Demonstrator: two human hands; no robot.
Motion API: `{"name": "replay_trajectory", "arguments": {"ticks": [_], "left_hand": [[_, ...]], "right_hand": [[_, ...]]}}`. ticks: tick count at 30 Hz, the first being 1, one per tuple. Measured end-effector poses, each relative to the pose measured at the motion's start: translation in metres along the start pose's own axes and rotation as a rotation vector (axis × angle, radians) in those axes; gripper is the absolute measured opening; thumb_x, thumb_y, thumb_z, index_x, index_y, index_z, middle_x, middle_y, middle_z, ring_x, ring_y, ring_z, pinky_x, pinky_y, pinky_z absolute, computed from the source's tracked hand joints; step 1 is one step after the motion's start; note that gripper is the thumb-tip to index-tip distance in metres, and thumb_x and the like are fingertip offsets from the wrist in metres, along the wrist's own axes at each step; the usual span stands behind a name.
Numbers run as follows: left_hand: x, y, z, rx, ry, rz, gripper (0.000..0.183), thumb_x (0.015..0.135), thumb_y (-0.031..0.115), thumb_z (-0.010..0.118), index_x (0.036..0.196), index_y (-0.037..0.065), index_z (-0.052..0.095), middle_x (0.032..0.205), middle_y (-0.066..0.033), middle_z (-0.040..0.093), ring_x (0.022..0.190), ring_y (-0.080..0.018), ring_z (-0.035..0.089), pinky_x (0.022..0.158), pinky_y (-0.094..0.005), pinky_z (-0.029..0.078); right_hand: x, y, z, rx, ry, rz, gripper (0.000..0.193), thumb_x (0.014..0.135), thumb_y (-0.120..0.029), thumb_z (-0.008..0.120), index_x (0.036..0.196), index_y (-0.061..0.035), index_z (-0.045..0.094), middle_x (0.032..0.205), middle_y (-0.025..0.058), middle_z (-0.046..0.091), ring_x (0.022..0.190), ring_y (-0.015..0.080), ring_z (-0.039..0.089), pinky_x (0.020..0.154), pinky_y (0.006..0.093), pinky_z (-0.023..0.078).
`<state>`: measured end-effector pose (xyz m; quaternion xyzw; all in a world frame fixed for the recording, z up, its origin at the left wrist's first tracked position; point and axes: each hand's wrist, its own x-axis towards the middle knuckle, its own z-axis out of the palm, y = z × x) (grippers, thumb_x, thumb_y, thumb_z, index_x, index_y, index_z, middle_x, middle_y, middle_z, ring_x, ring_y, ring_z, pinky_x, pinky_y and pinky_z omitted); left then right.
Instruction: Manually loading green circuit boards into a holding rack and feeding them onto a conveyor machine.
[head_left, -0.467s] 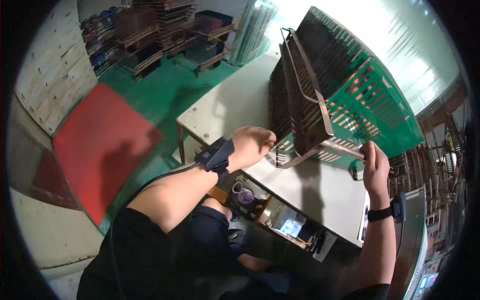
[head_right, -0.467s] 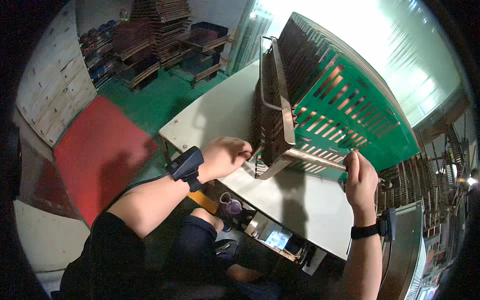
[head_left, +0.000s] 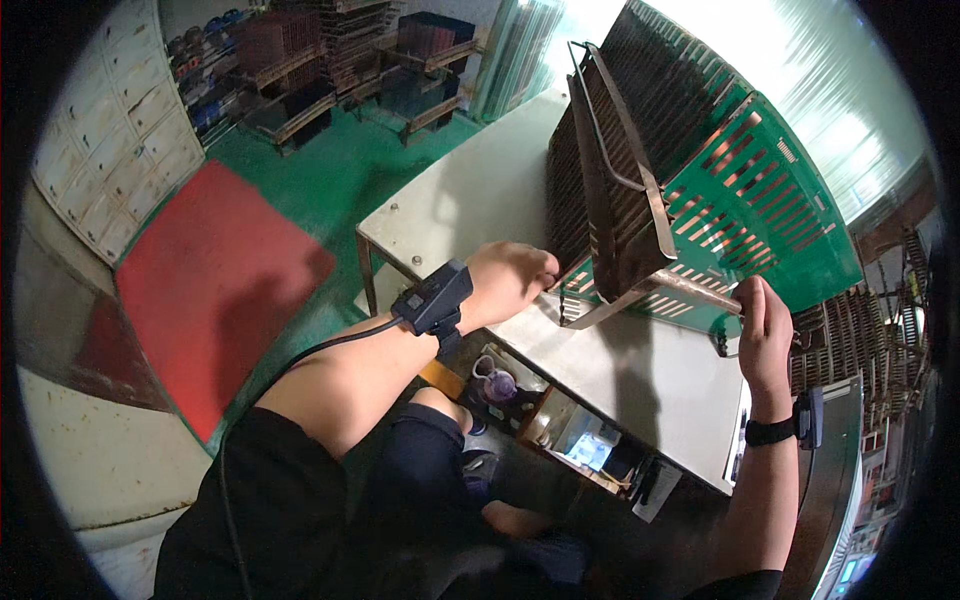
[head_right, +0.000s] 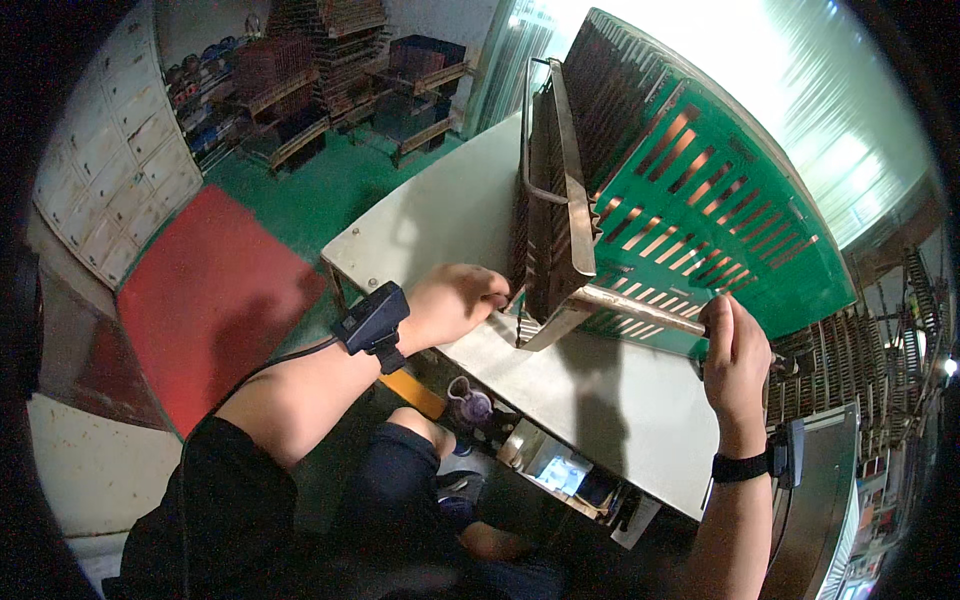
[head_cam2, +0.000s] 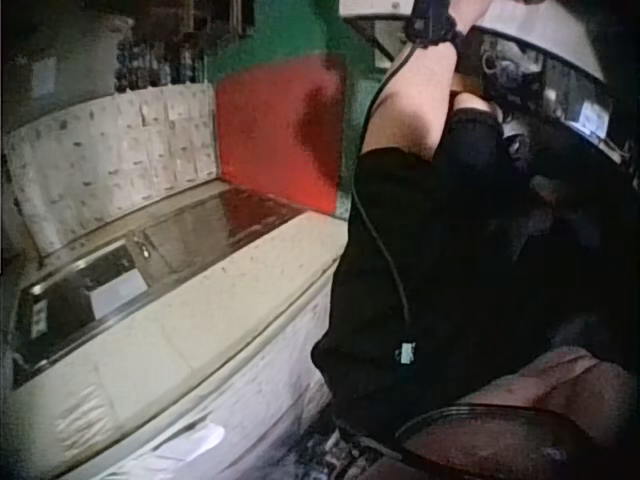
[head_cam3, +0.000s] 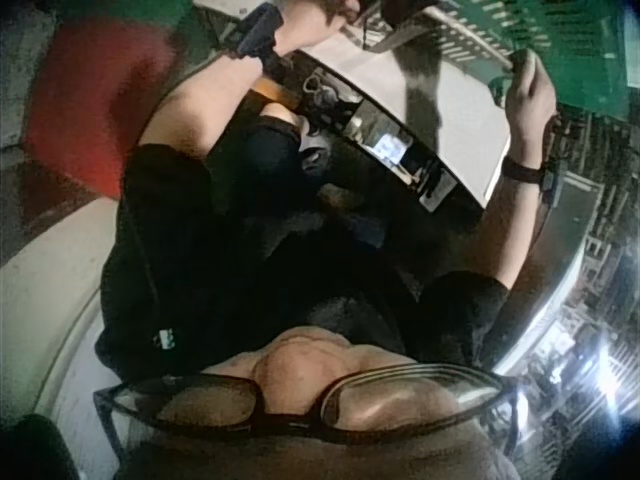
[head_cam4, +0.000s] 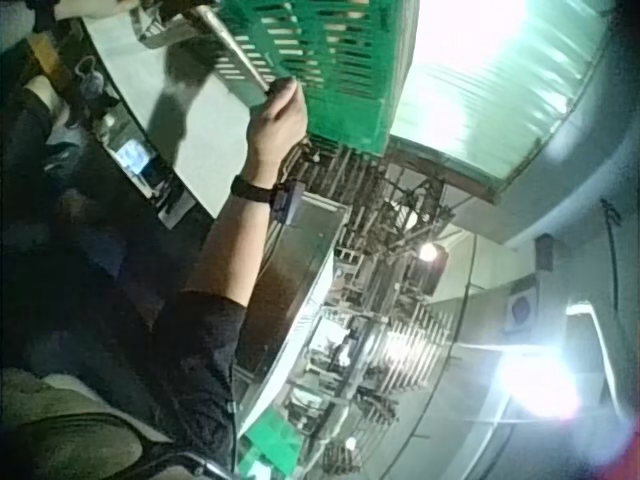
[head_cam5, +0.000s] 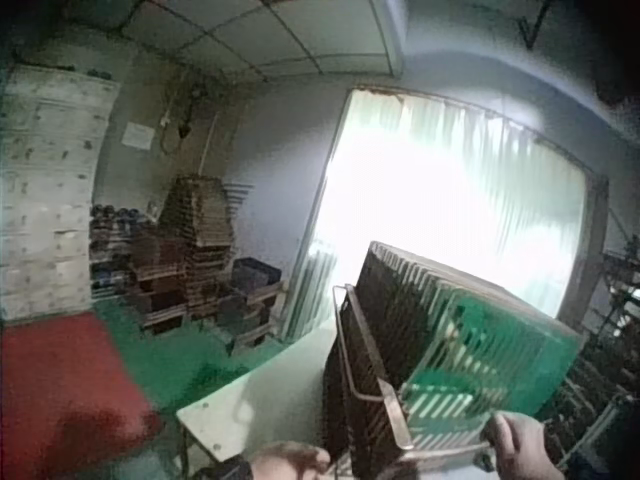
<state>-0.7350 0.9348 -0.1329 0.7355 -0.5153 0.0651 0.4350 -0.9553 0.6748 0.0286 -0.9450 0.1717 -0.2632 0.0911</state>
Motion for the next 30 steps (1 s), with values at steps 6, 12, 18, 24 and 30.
{"name": "replay_trajectory", "arguments": {"ticks": [6, 12, 18, 24, 30], "left_hand": [[0.000, 0.001, -0.003, 0.009, -0.027, -0.007, 0.012, 0.088, 0.014, 0.067, 0.099, 0.008, 0.069, 0.094, -0.0124, 0.074, 0.088, -0.0355, 0.070, 0.076, -0.0435, 0.056], [0.000, 0.004, -0.003, 0.031, -0.037, -0.019, 0.015, 0.085, 0.008, 0.062, 0.099, 0.008, 0.067, 0.093, -0.0109, 0.074, 0.091, -0.0336, 0.071, 0.080, -0.0444, 0.058], [0.001, 0.002, 0.004, 0.064, 0.096, 0.001, 0.010, 0.083, 0.008, 0.065, 0.093, 0.009, 0.063, 0.089, -0.0094, 0.071, 0.088, -0.0343, 0.070, 0.079, -0.0456, 0.057], [0.000, 0.003, 0.003, 0.104, 0.079, 0.020, 0.009, 0.083, 0.008, 0.065, 0.091, 0.008, 0.061, 0.087, -0.0097, 0.070, 0.086, -0.0351, 0.069, 0.077, -0.0455, 0.056], [-0.002, 0.015, -0.005, -0.078, 0.155, -0.075, 0.010, 0.087, 0.014, 0.067, 0.091, 0.008, 0.061, 0.084, -0.0103, 0.068, 0.083, -0.0349, 0.068, 0.075, -0.0459, 0.055]], "right_hand": [[0.000, -0.005, 0.001, 0.004, 0.017, 0.019, 0.039, 0.110, -0.027, 0.042, 0.085, -0.0011, 0.058, 0.074, 0.0168, 0.059, 0.070, 0.0355, 0.059, 0.066, 0.0430, 0.046], [0.000, -0.014, -0.003, -0.027, 0.028, -0.076, 0.041, 0.108, -0.027, 0.043, 0.080, -0.0014, 0.058, 0.075, 0.0198, 0.060, 0.075, 0.0418, 0.060, 0.068, 0.0486, 0.045], [0.000, -0.013, -0.002, -0.085, 0.034, -0.057, 0.038, 0.107, -0.026, 0.046, 0.081, -0.0020, 0.059, 0.076, 0.0194, 0.061, 0.076, 0.0422, 0.060, 0.069, 0.0498, 0.045], [0.001, -0.010, 0.000, -0.049, 0.037, -0.079, 0.040, 0.108, -0.028, 0.044, 0.080, -0.0017, 0.058, 0.075, 0.0184, 0.060, 0.074, 0.0410, 0.059, 0.068, 0.0486, 0.045], [0.000, -0.013, -0.001, -0.027, 0.040, -0.035, 0.042, 0.109, -0.029, 0.043, 0.080, -0.0013, 0.057, 0.074, 0.0184, 0.059, 0.073, 0.0409, 0.058, 0.067, 0.0477, 0.045]]}}
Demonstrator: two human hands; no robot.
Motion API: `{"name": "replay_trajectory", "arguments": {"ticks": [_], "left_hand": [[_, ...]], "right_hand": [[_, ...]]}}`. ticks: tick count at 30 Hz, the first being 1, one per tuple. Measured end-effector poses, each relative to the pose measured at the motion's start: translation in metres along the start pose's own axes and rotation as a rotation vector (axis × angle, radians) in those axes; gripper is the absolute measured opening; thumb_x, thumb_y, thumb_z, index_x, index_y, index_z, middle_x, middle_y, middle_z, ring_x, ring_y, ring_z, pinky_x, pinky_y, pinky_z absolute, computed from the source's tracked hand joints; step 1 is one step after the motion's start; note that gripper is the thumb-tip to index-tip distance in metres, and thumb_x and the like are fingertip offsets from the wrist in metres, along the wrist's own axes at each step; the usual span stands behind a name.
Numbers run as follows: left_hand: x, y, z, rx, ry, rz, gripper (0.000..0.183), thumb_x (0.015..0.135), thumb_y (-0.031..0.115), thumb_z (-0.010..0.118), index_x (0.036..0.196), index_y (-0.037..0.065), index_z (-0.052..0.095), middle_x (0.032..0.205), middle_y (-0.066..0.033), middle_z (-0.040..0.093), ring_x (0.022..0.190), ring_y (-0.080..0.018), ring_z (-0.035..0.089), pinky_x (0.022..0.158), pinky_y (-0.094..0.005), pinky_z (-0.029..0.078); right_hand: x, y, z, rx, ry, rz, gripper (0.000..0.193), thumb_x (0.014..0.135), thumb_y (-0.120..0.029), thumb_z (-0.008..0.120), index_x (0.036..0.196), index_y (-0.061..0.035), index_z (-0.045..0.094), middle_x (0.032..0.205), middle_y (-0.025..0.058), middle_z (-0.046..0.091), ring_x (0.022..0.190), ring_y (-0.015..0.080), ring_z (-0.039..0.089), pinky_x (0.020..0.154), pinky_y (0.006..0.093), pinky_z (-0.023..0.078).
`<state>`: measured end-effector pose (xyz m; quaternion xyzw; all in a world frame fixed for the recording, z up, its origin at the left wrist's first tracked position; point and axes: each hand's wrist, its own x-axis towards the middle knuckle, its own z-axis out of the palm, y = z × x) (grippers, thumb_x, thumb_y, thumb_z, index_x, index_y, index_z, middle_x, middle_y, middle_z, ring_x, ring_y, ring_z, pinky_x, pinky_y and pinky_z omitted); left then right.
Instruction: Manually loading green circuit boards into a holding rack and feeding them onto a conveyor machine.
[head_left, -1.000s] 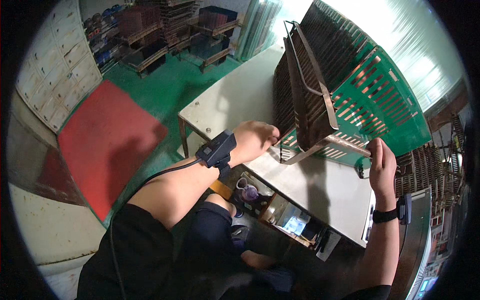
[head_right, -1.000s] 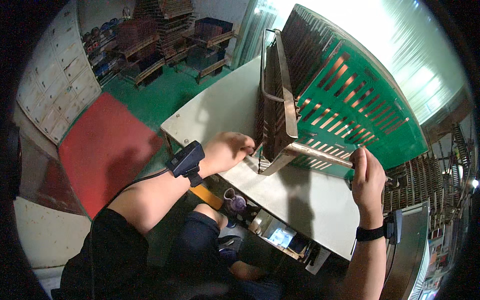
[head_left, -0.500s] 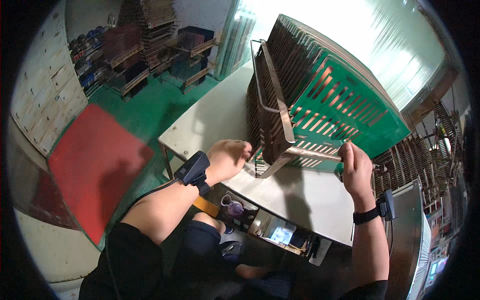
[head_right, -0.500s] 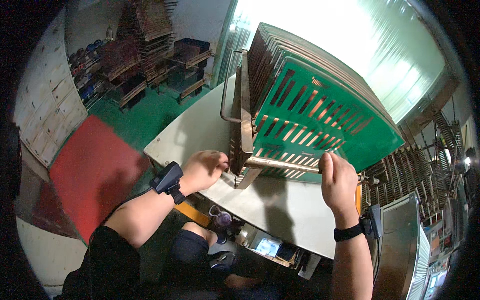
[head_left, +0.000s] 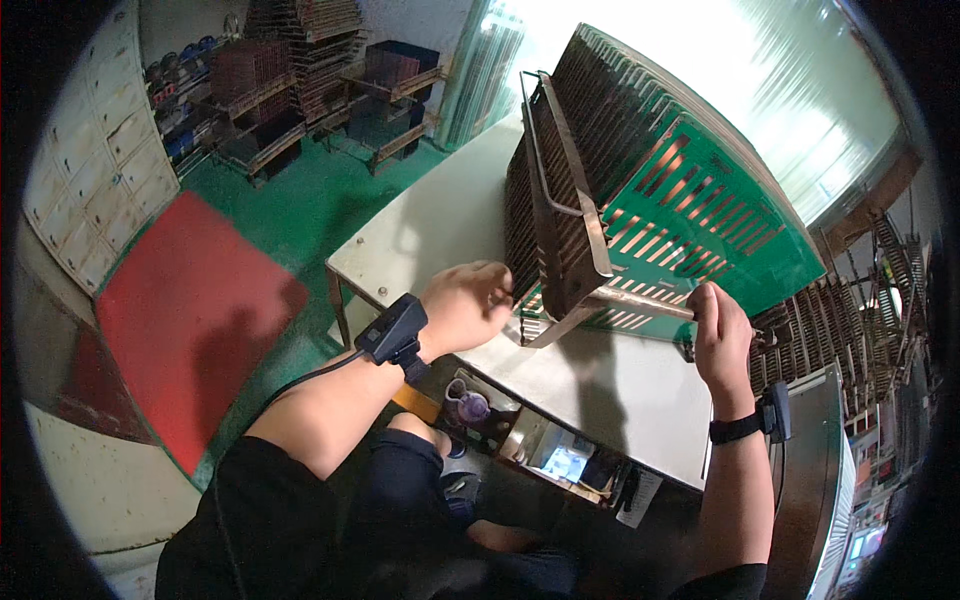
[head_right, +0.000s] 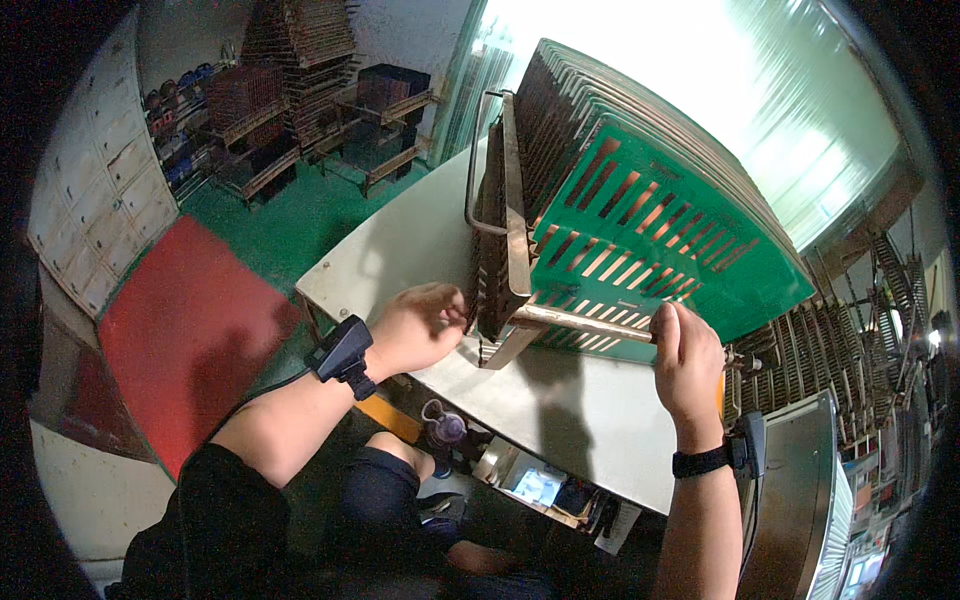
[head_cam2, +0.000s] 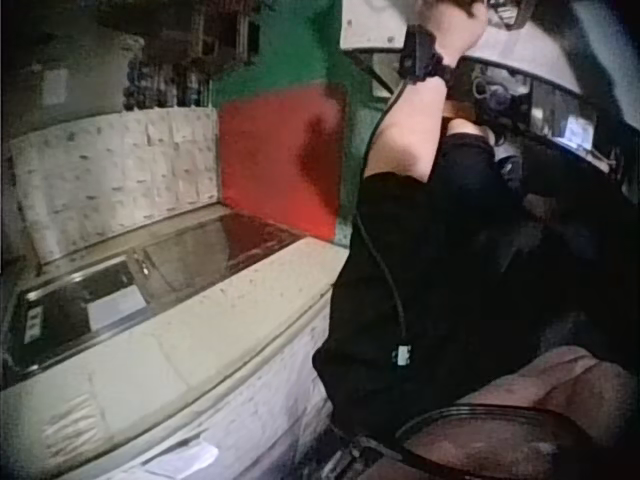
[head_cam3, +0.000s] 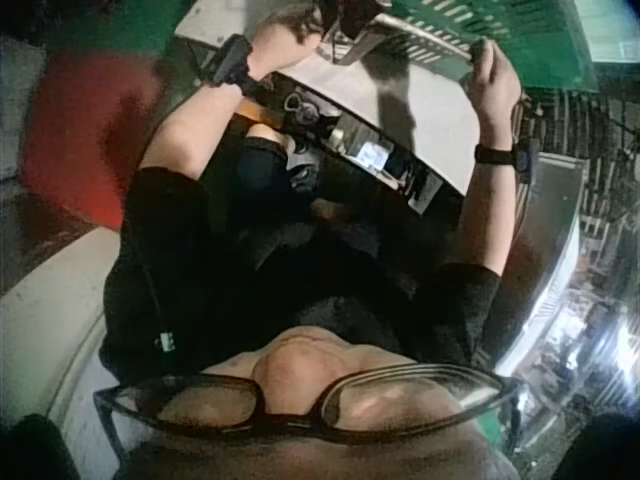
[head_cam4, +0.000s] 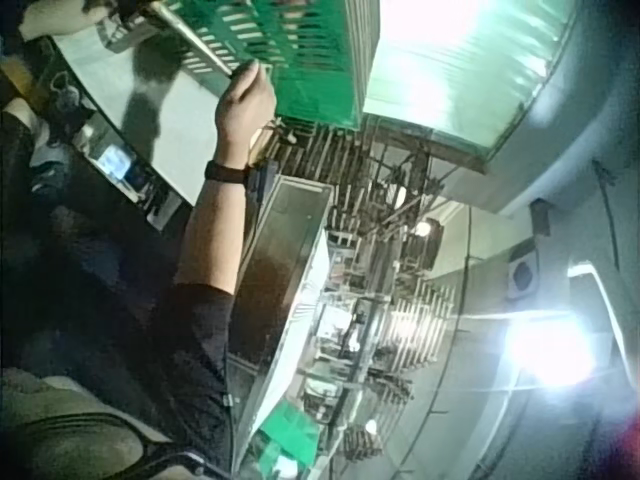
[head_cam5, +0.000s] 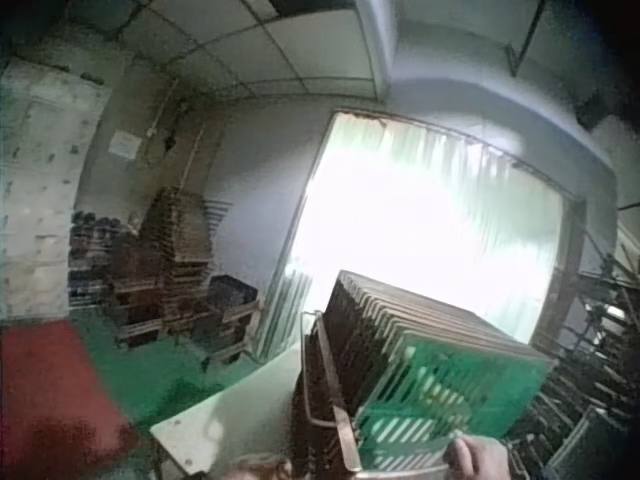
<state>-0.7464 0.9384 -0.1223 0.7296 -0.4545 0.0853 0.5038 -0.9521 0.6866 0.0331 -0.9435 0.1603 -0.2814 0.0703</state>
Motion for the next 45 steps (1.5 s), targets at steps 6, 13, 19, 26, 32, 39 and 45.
{"name": "replay_trajectory", "arguments": {"ticks": [6, 13, 19, 26, 32, 39, 45], "left_hand": [[0.000, -0.002, 0.000, 0.175, -0.095, 0.142, 0.010, 0.088, 0.020, 0.071, 0.089, 0.011, 0.066, 0.086, -0.0104, 0.070, 0.083, -0.0341, 0.069, 0.075, -0.0457, 0.055], [-0.001, -0.008, 0.008, 0.228, -0.103, 0.156, 0.008, 0.087, 0.018, 0.070, 0.089, 0.010, 0.070, 0.087, -0.0108, 0.071, 0.085, -0.0343, 0.069, 0.078, -0.0454, 0.055], [-0.008, 0.003, -0.001, -0.030, -0.074, -0.044, 0.012, 0.089, 0.015, 0.070, 0.092, 0.004, 0.071, 0.093, -0.0130, 0.074, 0.083, -0.0301, 0.071, 0.077, -0.0377, 0.055], [-0.058, 0.049, -0.065, -0.059, -0.051, 0.092, 0.007, 0.089, 0.005, 0.071, 0.089, 0.000, 0.066, 0.090, -0.0144, 0.068, 0.087, -0.0309, 0.067, 0.079, -0.0375, 0.053], [-0.026, 0.130, -0.094, -0.046, -0.010, 0.324, 0.007, 0.091, 0.001, 0.067, 0.098, 0.000, 0.067, 0.099, -0.0132, 0.069, 0.094, -0.0250, 0.067, 0.086, -0.0344, 0.051], [0.030, 0.202, -0.052, 0.154, -0.008, 0.631, 0.032, 0.086, 0.006, 0.069, 0.118, 0.003, 0.066, 0.112, -0.0164, 0.067, 0.106, -0.0354, 0.063, 0.095, -0.0426, 0.049], [0.044, 0.218, 0.001, 0.396, -0.193, 0.685, 0.042, 0.086, 0.017, 0.071, 0.126, 0.005, 0.062, 0.111, -0.0165, 0.067, 0.105, -0.0375, 0.064, 0.091, -0.0468, 0.051]], "right_hand": [[-0.001, -0.002, 0.001, -0.004, 0.003, 0.009, 0.043, 0.109, -0.029, 0.041, 0.080, -0.0011, 0.057, 0.074, 0.0186, 0.058, 0.073, 0.0404, 0.059, 0.067, 0.0474, 0.045], [0.000, -0.004, 0.002, -0.007, 0.010, -0.011, 0.039, 0.108, -0.027, 0.043, 0.083, -0.0010, 0.057, 0.076, 0.0183, 0.060, 0.075, 0.0401, 0.060, 0.069, 0.0472, 0.045], [0.000, 0.004, -0.022, -0.029, -0.150, -0.206, 0.037, 0.107, -0.031, 0.047, 0.089, -0.0016, 0.061, 0.090, 0.0224, 0.064, 0.088, 0.0444, 0.061, 0.076, 0.0510, 0.046], [-0.016, 0.025, -0.038, -0.207, -0.213, -0.114, 0.050, 0.108, -0.048, 0.040, 0.098, -0.0068, 0.066, 0.099, 0.0186, 0.071, 0.100, 0.0401, 0.065, 0.089, 0.0527, 0.047], [-0.022, 0.008, -0.025, -0.256, -0.091, -0.065, 0.050, 0.107, -0.049, 0.041, 0.096, -0.0102, 0.070, 0.096, 0.0143, 0.074, 0.096, 0.0362, 0.069, 0.084, 0.0544, 0.047], [-0.071, -0.053, -0.017, -0.236, 0.220, -0.125, 0.020, 0.094, -0.030, 0.062, 0.094, -0.0104, 0.068, 0.091, 0.0109, 0.070, 0.090, 0.0324, 0.068, 0.082, 0.0483, 0.047], [-0.156, -0.049, -0.033, 0.168, 0.243, -0.302, 0.036, 0.083, -0.010, 0.069, 0.118, -0.0023, 0.061, 0.116, 0.0154, 0.064, 0.110, 0.0370, 0.063, 0.102, 0.0489, 0.047]]}}
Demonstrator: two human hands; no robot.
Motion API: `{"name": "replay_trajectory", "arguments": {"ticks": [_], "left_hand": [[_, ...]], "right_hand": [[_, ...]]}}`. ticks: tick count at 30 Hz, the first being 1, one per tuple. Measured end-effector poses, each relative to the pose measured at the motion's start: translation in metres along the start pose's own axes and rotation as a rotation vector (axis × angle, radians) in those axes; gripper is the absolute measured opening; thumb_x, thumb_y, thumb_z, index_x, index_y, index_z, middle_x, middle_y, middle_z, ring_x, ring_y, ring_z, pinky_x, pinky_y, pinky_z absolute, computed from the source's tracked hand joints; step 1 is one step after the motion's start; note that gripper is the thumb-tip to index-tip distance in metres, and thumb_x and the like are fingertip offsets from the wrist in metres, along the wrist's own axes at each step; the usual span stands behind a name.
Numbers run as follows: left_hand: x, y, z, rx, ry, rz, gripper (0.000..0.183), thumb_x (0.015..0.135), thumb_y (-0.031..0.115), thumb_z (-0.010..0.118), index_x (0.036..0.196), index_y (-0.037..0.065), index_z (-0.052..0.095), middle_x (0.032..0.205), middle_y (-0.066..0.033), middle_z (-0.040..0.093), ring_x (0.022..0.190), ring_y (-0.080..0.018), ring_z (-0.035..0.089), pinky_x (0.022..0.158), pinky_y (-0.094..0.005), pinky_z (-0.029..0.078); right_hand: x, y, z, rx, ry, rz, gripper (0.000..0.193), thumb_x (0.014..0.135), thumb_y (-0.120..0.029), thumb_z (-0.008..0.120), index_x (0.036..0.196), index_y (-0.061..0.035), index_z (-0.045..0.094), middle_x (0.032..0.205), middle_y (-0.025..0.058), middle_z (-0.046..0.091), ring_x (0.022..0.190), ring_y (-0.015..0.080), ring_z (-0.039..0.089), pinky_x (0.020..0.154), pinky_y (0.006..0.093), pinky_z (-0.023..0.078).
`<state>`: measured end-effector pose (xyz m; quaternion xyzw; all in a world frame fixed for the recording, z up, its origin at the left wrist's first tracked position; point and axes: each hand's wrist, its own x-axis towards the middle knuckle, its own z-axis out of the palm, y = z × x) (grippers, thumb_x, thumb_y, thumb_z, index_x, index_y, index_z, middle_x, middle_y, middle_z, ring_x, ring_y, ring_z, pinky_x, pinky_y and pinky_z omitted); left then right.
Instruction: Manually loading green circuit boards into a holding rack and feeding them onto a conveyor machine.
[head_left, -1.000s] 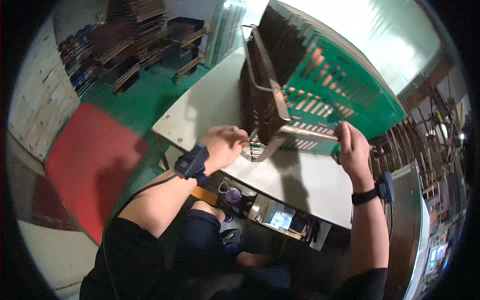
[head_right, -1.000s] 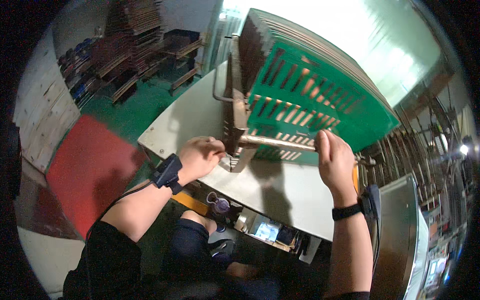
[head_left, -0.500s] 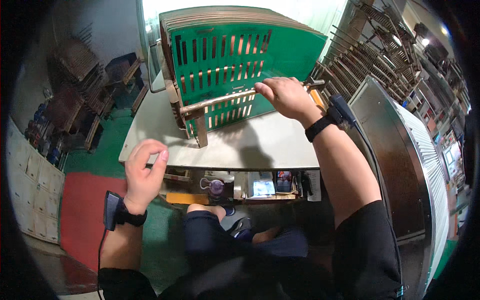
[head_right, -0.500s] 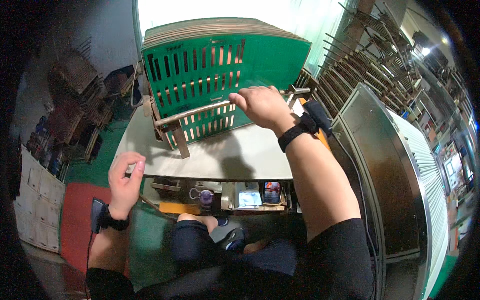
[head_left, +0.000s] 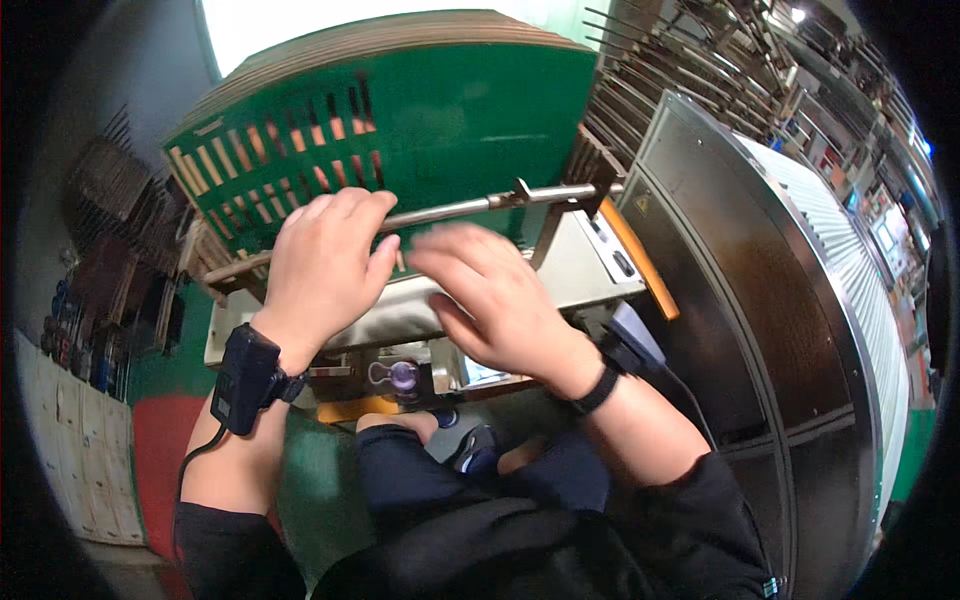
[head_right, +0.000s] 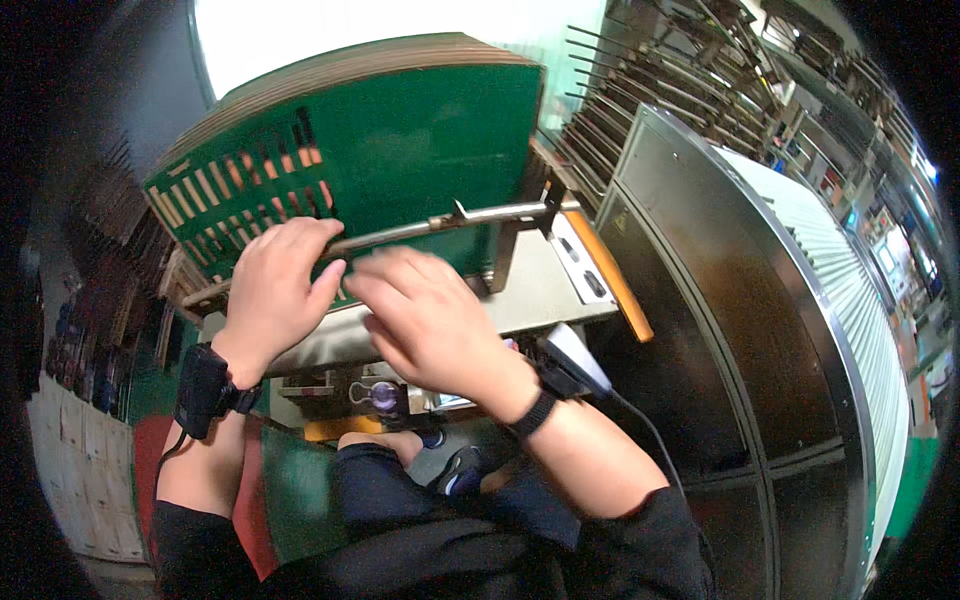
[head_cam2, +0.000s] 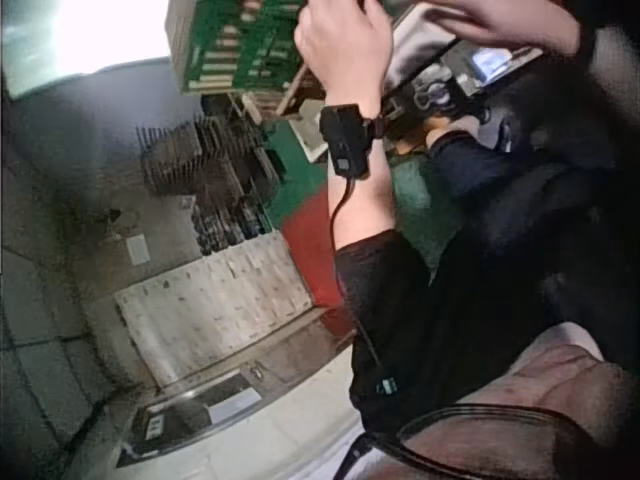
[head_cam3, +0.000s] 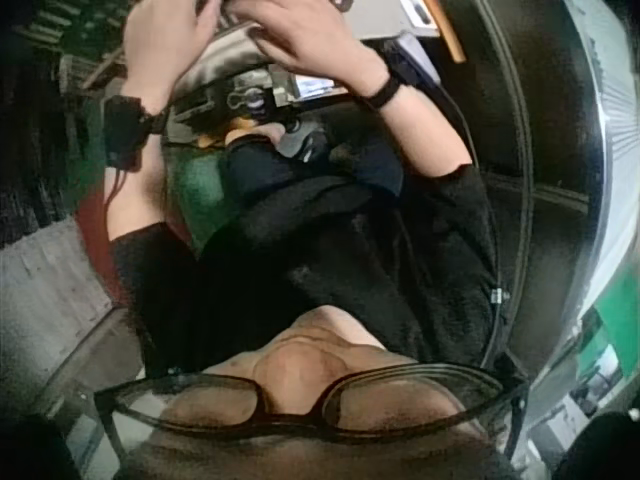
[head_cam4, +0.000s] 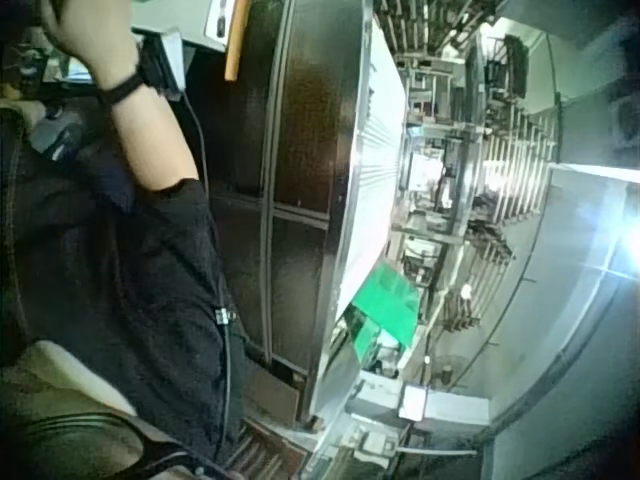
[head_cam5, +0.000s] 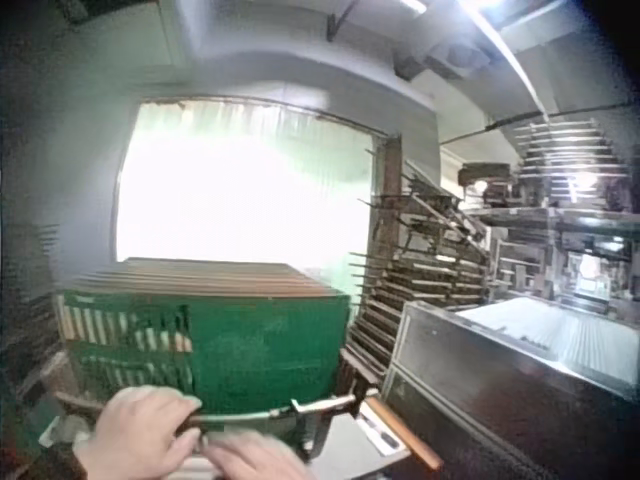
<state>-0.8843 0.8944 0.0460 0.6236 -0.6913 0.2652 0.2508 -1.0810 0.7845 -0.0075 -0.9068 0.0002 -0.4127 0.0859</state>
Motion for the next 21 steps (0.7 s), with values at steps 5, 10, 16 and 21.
{"name": "replay_trajectory", "arguments": {"ticks": [5, 10, 16, 21], "left_hand": [[0.029, 0.023, 0.040, 0.053, -0.163, -0.015, 0.041, 0.088, 0.025, 0.071, 0.122, 0.005, 0.060, 0.104, -0.0154, 0.067, 0.096, -0.0361, 0.066, 0.081, -0.0476, 0.053], [0.062, 0.054, 0.072, 0.010, -0.118, -0.012, 0.034, 0.092, 0.034, 0.068, 0.111, 0.006, 0.064, 0.090, -0.0144, 0.070, 0.084, -0.0360, 0.069, 0.072, -0.0478, 0.055], [0.071, 0.062, 0.079, 0.108, -0.070, -0.047, 0.034, 0.095, 0.041, 0.066, 0.097, 0.007, 0.068, 0.083, -0.0120, 0.071, 0.076, -0.0326, 0.070, 0.063, -0.0443, 0.055], [0.068, 0.051, 0.076, 0.071, -0.118, -0.040, 0.037, 0.097, 0.043, 0.064, 0.098, 0.007, 0.068, 0.085, -0.0128, 0.070, 0.077, -0.0332, 0.069, 0.065, -0.0440, 0.054]], "right_hand": [[-0.116, 0.035, -0.067, 0.044, -0.033, 0.508, 0.014, 0.092, -0.008, 0.066, 0.104, -0.0013, 0.069, 0.097, 0.0182, 0.069, 0.093, 0.0373, 0.068, 0.084, 0.0424, 0.055], [-0.221, 0.032, -0.118, 0.116, 0.105, 0.929, 0.017, 0.099, -0.008, 0.062, 0.109, 0.0018, 0.070, 0.100, 0.0154, 0.074, 0.094, 0.0251, 0.072, 0.085, 0.0334, 0.055], [-0.261, 0.015, -0.142, 0.067, 0.011, 1.040, 0.016, 0.098, -0.009, 0.063, 0.109, -0.0002, 0.071, 0.099, 0.0144, 0.074, 0.093, 0.0256, 0.073, 0.084, 0.0347, 0.056], [-0.246, 0.022, -0.144, -0.027, -0.118, 0.854, 0.014, 0.094, -0.008, 0.066, 0.105, -0.0021, 0.070, 0.096, 0.0163, 0.071, 0.090, 0.0339, 0.070, 0.080, 0.0395, 0.056]]}}
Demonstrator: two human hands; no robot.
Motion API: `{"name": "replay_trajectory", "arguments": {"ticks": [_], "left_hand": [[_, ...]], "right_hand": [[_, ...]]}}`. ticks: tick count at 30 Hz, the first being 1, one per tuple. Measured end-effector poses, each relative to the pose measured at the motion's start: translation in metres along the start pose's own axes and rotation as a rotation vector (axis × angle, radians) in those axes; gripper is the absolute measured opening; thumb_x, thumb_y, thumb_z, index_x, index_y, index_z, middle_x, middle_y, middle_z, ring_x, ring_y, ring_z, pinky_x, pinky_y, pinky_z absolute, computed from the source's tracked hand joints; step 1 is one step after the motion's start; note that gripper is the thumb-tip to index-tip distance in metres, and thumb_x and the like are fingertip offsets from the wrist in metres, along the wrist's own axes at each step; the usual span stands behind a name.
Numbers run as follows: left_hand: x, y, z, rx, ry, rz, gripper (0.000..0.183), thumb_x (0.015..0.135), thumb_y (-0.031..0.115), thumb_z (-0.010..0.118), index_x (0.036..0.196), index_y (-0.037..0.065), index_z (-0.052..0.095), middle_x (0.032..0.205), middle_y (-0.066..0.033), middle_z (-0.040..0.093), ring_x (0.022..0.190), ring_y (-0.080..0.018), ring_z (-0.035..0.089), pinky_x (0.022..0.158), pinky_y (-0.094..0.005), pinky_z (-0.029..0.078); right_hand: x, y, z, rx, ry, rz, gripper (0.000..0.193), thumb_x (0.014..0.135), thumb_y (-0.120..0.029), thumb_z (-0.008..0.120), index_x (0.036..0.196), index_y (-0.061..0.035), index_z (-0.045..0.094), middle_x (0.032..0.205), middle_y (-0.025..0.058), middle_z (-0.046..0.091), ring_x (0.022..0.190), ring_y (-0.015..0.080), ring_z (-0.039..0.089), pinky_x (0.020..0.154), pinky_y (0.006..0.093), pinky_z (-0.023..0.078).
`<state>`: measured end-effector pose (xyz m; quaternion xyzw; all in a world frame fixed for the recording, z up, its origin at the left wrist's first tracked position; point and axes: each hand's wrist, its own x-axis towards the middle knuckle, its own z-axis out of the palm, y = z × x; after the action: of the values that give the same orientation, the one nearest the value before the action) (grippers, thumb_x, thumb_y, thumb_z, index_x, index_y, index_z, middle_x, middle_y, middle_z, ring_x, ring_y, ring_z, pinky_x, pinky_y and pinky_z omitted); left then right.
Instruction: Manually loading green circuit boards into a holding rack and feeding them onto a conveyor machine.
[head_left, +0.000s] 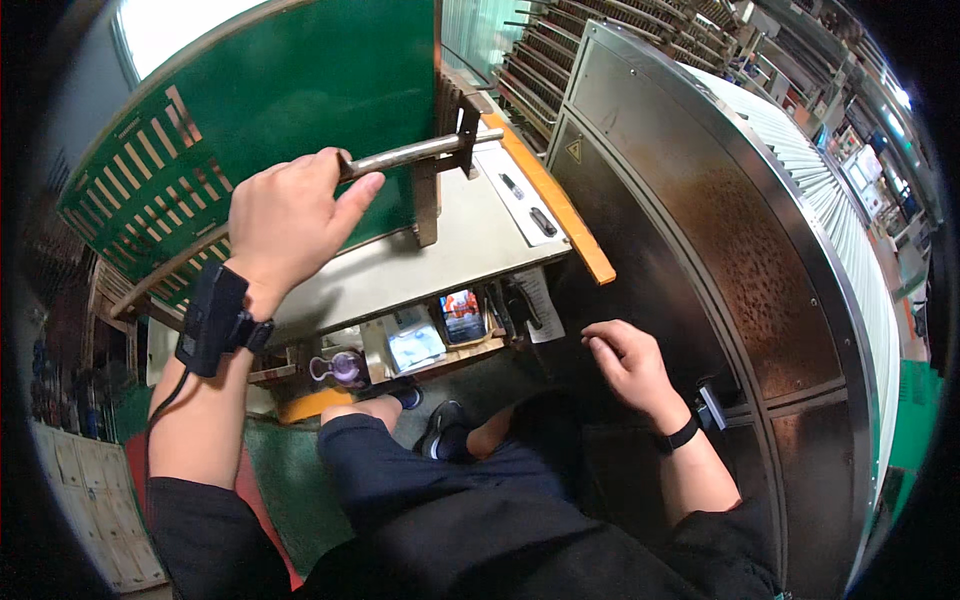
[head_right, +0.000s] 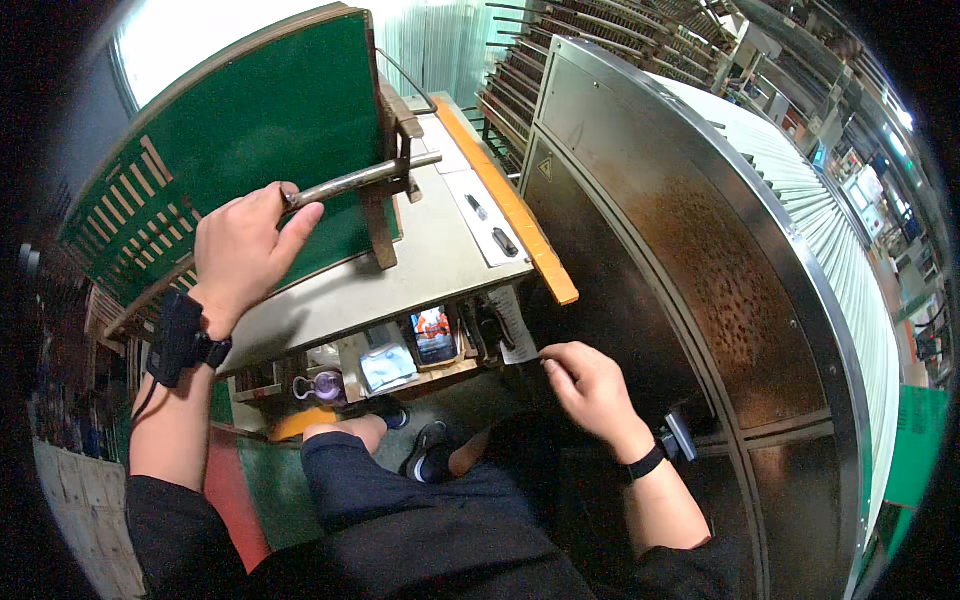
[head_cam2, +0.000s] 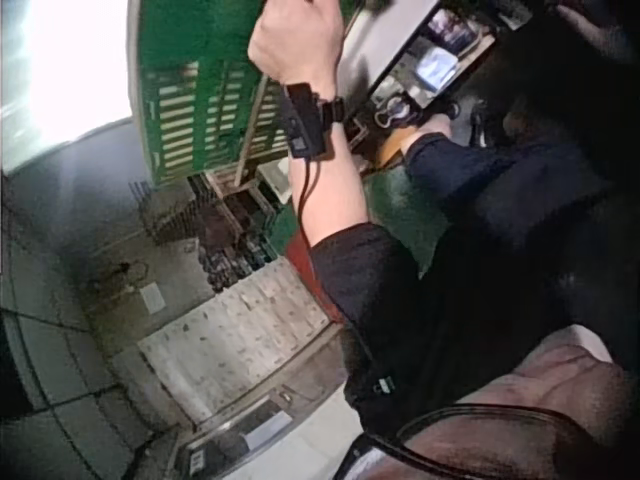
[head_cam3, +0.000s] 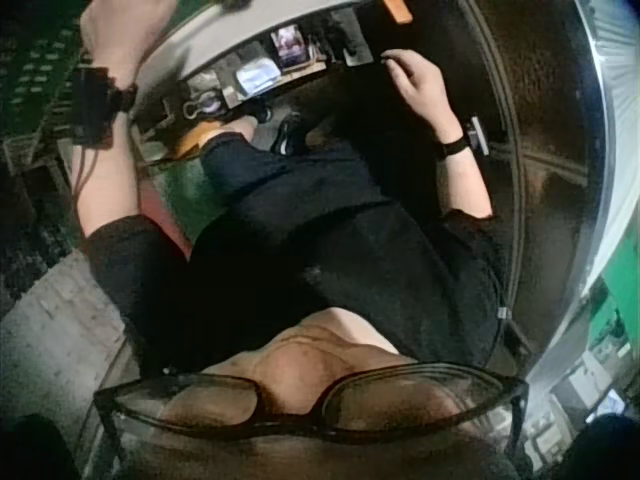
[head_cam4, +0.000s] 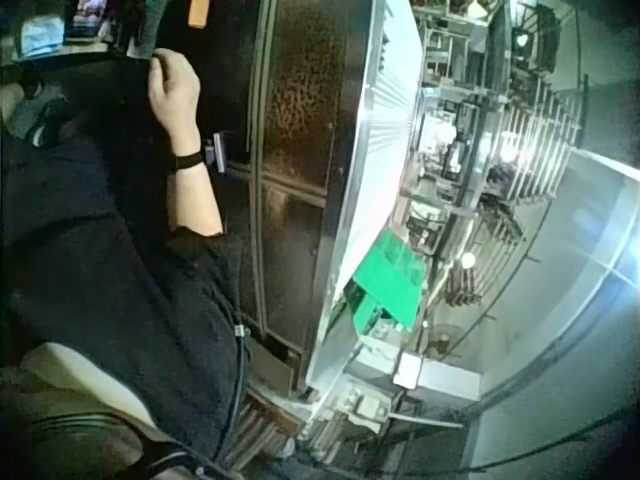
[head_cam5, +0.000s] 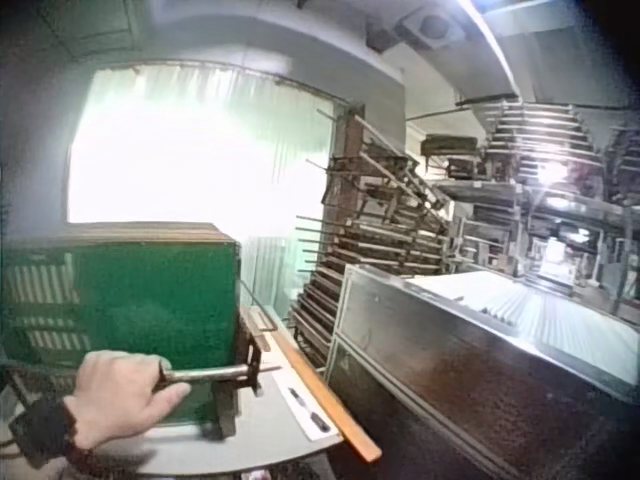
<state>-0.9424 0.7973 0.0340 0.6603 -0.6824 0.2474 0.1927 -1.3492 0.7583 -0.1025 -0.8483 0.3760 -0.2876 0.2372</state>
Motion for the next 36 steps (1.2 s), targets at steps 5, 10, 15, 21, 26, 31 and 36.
{"name": "replay_trajectory", "arguments": {"ticks": [5, 10, 15, 21, 26, 31, 36], "left_hand": [[-0.028, -0.046, -0.012, -0.083, -0.010, 0.094, 0.034, 0.094, 0.038, 0.068, 0.103, 0.005, 0.069, 0.087, -0.0150, 0.070, 0.082, -0.0360, 0.069, 0.072, -0.0426, 0.054], [-0.059, -0.126, -0.030, -0.244, -0.018, 0.209, 0.061, 0.100, 0.057, 0.052, 0.091, -0.002, 0.063, 0.086, -0.0172, 0.063, 0.082, -0.0365, 0.063, 0.076, -0.0400, 0.049], [-0.081, -0.149, -0.033, -0.187, -0.078, -0.085, 0.050, 0.101, 0.044, 0.048, 0.076, 0.001, 0.050, 0.069, -0.0141, 0.046, 0.065, -0.0336, 0.049, 0.063, -0.0410, 0.037], [-0.080, -0.139, -0.031, -0.229, -0.050, -0.092, 0.046, 0.101, 0.038, 0.044, 0.076, 0.001, 0.052, 0.067, -0.0142, 0.046, 0.064, -0.0327, 0.049, 0.063, -0.0407, 0.037], [-0.077, -0.136, -0.033, -0.198, -0.064, -0.097, 0.047, 0.101, 0.038, 0.041, 0.074, 0.000, 0.052, 0.067, -0.0145, 0.047, 0.063, -0.0325, 0.050, 0.062, -0.0408, 0.037], [-0.077, -0.134, -0.033, -0.198, -0.051, -0.086, 0.046, 0.100, 0.036, 0.041, 0.074, 0.000, 0.052, 0.068, -0.0149, 0.048, 0.064, -0.0329, 0.051, 0.063, -0.0408, 0.038], [-0.077, -0.133, -0.032, -0.188, -0.030, -0.087, 0.046, 0.099, 0.038, 0.041, 0.073, 0.001, 0.052, 0.068, -0.0143, 0.051, 0.064, -0.0339, 0.051, 0.064, -0.0418, 0.039]], "right_hand": [[0.006, -0.004, 0.015, -0.024, -0.096, -0.155, 0.014, 0.091, -0.011, 0.068, 0.103, -0.0035, 0.069, 0.094, 0.0158, 0.070, 0.089, 0.0355, 0.069, 0.080, 0.0416, 0.057], [0.006, 0.015, 0.019, 0.008, -0.112, -0.154, 0.014, 0.092, -0.011, 0.068, 0.103, -0.0035, 0.069, 0.094, 0.0161, 0.070, 0.089, 0.0357, 0.069, 0.080, 0.0418, 0.057], [0.017, 0.021, 0.036, 0.070, -0.092, -0.140, 0.013, 0.092, -0.012, 0.068, 0.101, -0.0032, 0.069, 0.093, 0.0164, 0.070, 0.088, 0.0360, 0.069, 0.080, 0.0426, 0.056], [0.058, -0.020, 0.086, 0.241, -0.131, -0.310, 0.013, 0.091, -0.014, 0.068, 0.100, -0.0042, 0.069, 0.089, 0.0147, 0.068, 0.085, 0.0344, 0.068, 0.077, 0.0433, 0.056], [0.106, -0.053, 0.105, 0.334, -0.068, -0.485, 0.013, 0.091, -0.014, 0.065, 0.100, -0.0043, 0.067, 0.090, 0.0135, 0.067, 0.087, 0.0346, 0.066, 0.079, 0.0444, 0.054], [0.156, -0.062, 0.125, 0.300, -0.055, -0.429, 0.019, 0.092, -0.014, 0.061, 0.106, -0.0004, 0.065, 0.096, 0.0187, 0.066, 0.095, 0.0390, 0.065, 0.086, 0.0479, 0.053], [0.191, -0.091, 0.177, 0.602, 0.135, -0.139, 0.039, 0.093, -0.013, 0.059, 0.126, 0.0068, 0.057, 0.116, 0.0287, 0.064, 0.111, 0.0454, 0.062, 0.101, 0.0487, 0.049]]}}
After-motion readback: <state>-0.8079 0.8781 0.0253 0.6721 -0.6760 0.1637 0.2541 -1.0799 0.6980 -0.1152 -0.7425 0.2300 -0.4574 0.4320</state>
